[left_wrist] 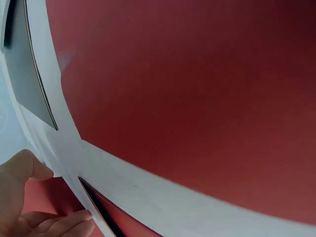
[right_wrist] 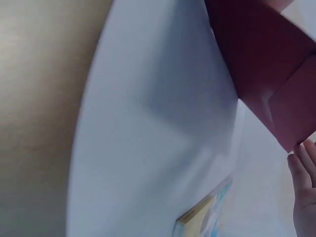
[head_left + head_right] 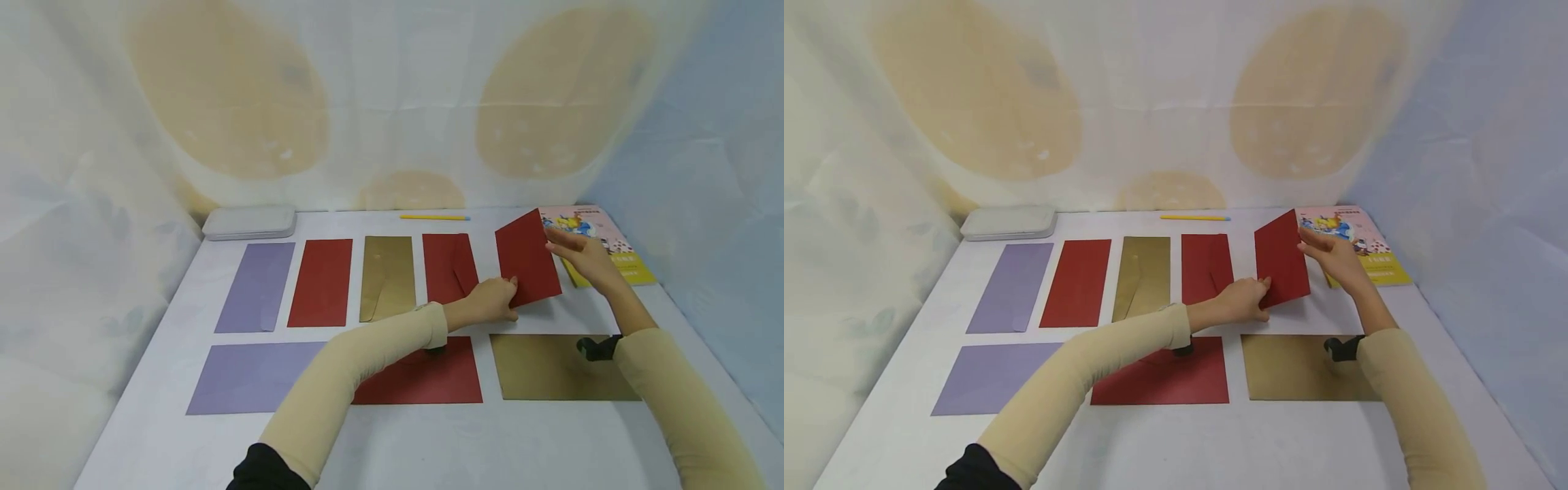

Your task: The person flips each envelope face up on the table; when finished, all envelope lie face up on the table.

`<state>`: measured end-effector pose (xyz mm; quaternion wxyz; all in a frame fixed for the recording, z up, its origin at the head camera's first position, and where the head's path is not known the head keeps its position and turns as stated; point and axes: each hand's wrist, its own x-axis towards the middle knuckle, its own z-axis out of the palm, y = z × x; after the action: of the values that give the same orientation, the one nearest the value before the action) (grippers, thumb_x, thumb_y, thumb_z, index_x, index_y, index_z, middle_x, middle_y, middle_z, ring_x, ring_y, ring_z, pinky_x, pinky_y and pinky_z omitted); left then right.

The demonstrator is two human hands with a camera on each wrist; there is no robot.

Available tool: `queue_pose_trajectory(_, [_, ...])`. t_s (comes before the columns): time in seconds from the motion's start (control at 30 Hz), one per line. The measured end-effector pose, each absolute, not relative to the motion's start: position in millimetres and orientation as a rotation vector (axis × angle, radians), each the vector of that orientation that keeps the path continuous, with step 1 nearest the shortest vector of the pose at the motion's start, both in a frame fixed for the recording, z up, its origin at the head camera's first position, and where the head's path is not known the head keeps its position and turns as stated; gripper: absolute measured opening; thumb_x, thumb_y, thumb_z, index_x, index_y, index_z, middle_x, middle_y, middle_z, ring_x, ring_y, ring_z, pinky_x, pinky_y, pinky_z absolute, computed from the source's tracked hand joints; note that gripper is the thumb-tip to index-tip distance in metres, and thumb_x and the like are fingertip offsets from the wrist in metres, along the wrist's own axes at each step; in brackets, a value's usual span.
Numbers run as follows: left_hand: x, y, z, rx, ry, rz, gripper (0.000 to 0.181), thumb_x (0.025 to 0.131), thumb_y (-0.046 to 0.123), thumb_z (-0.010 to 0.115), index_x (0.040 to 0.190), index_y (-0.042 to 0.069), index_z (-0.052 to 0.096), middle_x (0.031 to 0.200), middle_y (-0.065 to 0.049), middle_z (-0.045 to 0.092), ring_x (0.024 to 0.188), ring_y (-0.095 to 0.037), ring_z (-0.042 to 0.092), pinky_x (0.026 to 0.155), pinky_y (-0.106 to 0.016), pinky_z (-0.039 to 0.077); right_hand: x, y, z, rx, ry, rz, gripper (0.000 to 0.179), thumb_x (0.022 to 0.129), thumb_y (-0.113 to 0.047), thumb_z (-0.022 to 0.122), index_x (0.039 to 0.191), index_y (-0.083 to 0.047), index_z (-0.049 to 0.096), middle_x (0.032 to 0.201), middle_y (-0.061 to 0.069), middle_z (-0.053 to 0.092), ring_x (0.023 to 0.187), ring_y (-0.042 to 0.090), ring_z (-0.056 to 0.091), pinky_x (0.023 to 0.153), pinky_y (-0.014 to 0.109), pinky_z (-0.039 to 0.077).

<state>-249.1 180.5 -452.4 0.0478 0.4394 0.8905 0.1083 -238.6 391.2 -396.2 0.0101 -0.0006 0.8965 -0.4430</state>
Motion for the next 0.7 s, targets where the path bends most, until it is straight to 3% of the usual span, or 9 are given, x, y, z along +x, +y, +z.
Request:
queue_pose_trajectory(0.3, [-242.4, 179.9, -451.8, 1.260, 2.669, 0.503, 0.079, 0.083, 0.027, 0.077, 0.144, -0.005, 0.038, 0.109, -0.006, 0.068, 0.068, -0.004, 0.052, 0.054, -0.013, 0.042, -245.3, 385.0, -392.5, -0.076, 2.870, -1.380, 0.058, 0.099, -0.039, 0.054, 0.150, -0.016, 0.037, 0.150, 0.010, 0.039, 0.135, 0.032, 0.038, 0.105, 0.053, 0.033])
queue_pose_trajectory(0.43, [-240.1, 179.8, -452.1, 1.276, 2.668, 0.542, 0.081, 0.082, 0.026, 0.078, 0.144, -0.005, 0.037, 0.100, -0.005, 0.070, 0.068, -0.002, 0.052, 0.057, -0.011, 0.042, -247.1, 382.0, -394.4, -0.132, 2.912, -1.382, 0.054, 0.099, -0.034, 0.054, 0.148, -0.017, 0.040, 0.148, 0.009, 0.041, 0.133, 0.030, 0.041, 0.102, 0.032, 0.040])
queue_pose_trajectory(0.53, [-238.2, 179.3, -453.5, 1.291, 2.669, 0.564, 0.081, 0.082, 0.025, 0.078, 0.144, -0.006, 0.037, 0.091, -0.003, 0.069, 0.069, -0.002, 0.053, 0.058, -0.011, 0.042, -248.6, 380.8, -396.9, -0.175, 2.935, -1.397, 0.052, 0.100, -0.030, 0.055, 0.147, -0.016, 0.042, 0.148, 0.009, 0.042, 0.132, 0.032, 0.043, 0.092, 0.013, 0.041])
queue_pose_trajectory(0.7, [-235.6, 177.5, -454.5, 1.276, 2.668, 0.614, 0.080, 0.082, 0.021, 0.077, 0.144, -0.006, 0.036, 0.076, 0.000, 0.065, 0.060, -0.002, 0.049, 0.053, -0.012, 0.041, -251.4, 377.1, -398.9, -0.236, 2.926, -1.442, 0.049, 0.100, -0.026, 0.055, 0.146, -0.016, 0.044, 0.148, 0.008, 0.042, 0.132, 0.033, 0.042, 0.088, 0.008, 0.040])
